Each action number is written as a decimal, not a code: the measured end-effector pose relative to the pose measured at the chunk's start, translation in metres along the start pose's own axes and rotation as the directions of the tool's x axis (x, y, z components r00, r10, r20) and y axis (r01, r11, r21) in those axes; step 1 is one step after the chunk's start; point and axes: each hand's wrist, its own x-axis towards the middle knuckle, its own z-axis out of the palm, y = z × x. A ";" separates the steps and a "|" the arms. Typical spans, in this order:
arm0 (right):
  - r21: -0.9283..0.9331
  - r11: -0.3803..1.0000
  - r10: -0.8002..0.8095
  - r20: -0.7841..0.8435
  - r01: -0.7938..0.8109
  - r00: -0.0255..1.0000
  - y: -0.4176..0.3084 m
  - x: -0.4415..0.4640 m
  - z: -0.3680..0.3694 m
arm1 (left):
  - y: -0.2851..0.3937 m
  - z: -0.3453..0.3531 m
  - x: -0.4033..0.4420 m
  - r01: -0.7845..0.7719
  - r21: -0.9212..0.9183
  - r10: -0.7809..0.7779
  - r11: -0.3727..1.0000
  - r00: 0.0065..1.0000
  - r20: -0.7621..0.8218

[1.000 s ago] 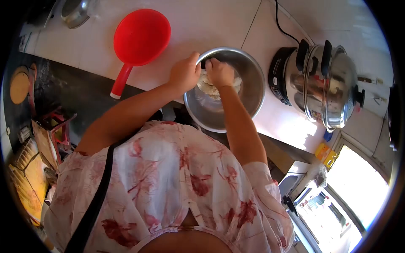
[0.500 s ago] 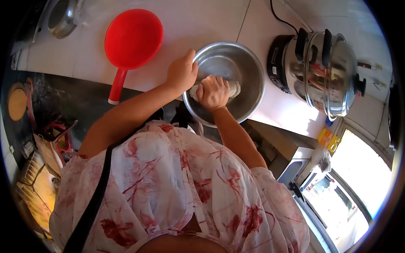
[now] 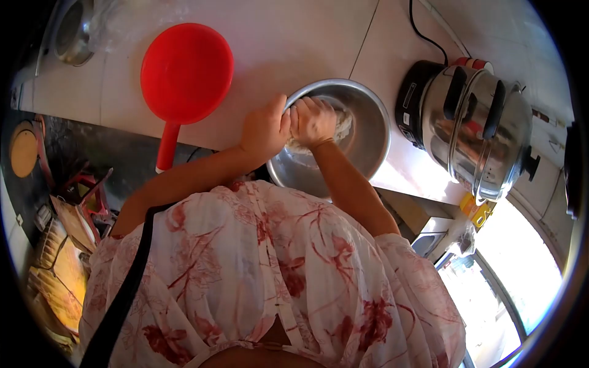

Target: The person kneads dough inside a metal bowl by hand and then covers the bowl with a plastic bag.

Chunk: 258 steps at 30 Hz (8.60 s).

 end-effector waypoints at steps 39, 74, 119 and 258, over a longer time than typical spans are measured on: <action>-0.125 0.989 0.077 -0.052 -0.083 0.996 -0.017 -0.054 -0.021 | -0.002 0.006 0.000 -0.090 0.061 0.095 0.994 0.993 -0.071; -0.215 0.918 0.384 0.264 -0.334 0.885 -0.010 -0.010 -0.038 | -0.007 0.011 0.007 -0.067 0.110 0.079 0.992 0.991 -0.109; -0.028 0.823 0.568 0.038 -0.567 0.822 -0.021 -0.051 -0.044 | 0.003 0.013 0.007 -0.030 0.209 0.037 0.978 0.999 -0.030; -0.216 0.961 0.197 0.099 -0.172 0.975 -0.045 -0.070 -0.057 | 0.006 0.012 0.026 -0.125 0.214 0.115 0.969 0.992 0.061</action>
